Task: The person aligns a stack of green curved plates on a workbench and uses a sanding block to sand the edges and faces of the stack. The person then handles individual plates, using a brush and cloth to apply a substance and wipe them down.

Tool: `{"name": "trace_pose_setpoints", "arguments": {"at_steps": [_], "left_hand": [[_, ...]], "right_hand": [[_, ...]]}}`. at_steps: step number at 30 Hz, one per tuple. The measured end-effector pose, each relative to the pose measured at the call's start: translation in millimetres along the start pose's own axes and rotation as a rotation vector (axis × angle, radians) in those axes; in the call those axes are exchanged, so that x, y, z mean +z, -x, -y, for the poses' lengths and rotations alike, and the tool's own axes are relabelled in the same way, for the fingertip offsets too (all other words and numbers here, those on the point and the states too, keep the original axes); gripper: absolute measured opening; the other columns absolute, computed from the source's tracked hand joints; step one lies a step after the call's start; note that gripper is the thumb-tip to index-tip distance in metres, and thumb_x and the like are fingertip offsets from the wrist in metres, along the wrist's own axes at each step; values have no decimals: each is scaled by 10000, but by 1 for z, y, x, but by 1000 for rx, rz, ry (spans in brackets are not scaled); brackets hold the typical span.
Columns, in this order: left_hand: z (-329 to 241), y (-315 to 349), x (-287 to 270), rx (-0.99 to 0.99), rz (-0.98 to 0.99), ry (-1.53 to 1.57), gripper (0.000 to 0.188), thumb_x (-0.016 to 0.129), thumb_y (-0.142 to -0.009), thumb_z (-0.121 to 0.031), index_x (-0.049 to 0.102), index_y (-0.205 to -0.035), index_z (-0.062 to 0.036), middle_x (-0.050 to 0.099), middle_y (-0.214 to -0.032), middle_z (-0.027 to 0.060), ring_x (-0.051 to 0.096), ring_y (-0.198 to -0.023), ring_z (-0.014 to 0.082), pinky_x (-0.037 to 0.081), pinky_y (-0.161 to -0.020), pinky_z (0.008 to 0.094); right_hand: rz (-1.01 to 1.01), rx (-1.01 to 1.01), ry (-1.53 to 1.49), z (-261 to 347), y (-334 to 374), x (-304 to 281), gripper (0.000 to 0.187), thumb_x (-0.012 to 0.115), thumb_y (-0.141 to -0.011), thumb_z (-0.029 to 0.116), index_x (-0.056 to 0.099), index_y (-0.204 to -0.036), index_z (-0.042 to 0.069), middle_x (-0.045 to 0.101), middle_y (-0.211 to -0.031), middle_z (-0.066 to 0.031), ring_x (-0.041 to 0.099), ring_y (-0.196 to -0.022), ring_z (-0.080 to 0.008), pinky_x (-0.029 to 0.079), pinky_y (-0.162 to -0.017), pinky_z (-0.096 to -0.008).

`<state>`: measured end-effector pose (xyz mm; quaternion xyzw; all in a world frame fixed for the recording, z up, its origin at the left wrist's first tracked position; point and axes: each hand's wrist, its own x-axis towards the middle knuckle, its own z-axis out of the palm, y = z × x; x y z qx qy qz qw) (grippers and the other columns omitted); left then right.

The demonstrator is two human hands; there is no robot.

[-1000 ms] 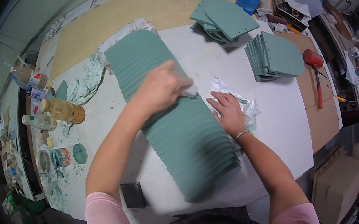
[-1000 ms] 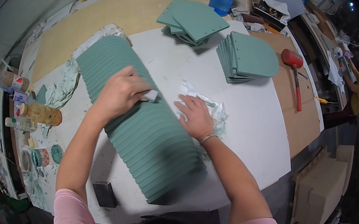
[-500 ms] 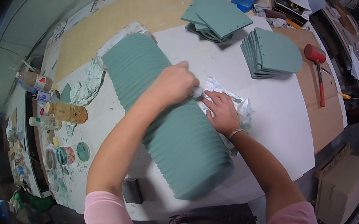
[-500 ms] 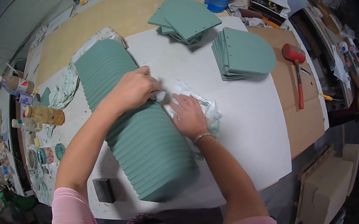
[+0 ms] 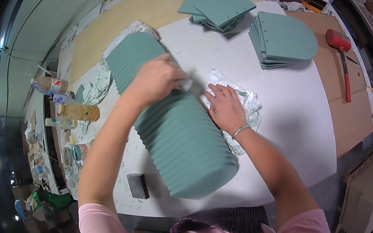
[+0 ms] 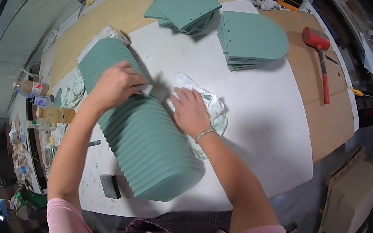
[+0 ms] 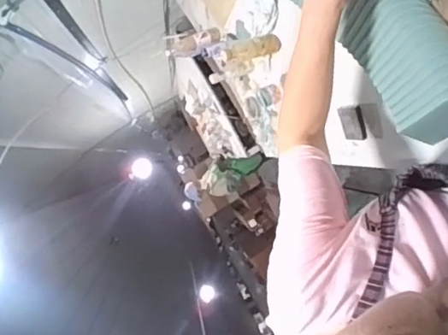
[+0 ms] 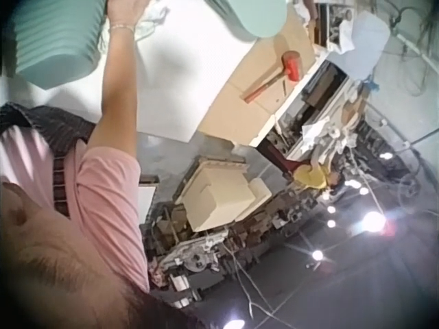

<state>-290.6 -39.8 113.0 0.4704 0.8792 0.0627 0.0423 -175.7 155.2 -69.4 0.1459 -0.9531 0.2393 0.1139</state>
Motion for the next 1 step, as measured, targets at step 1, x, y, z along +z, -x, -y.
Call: {"name": "trace_pose_setpoints", "arguments": {"at_steps": [1], "left_hand": [[-3,-6,3,46,57,-21,283,777,-752,-127,783,-1030,-75,755,-1003,41,606,-991,291,544,-877,390]], "right_hand": [[28,-4,20,0,0,1,452,675,-864,184,646,-1308,104,544,-1458,-124,465,-1366,-282,321,-1182,-461]]}}
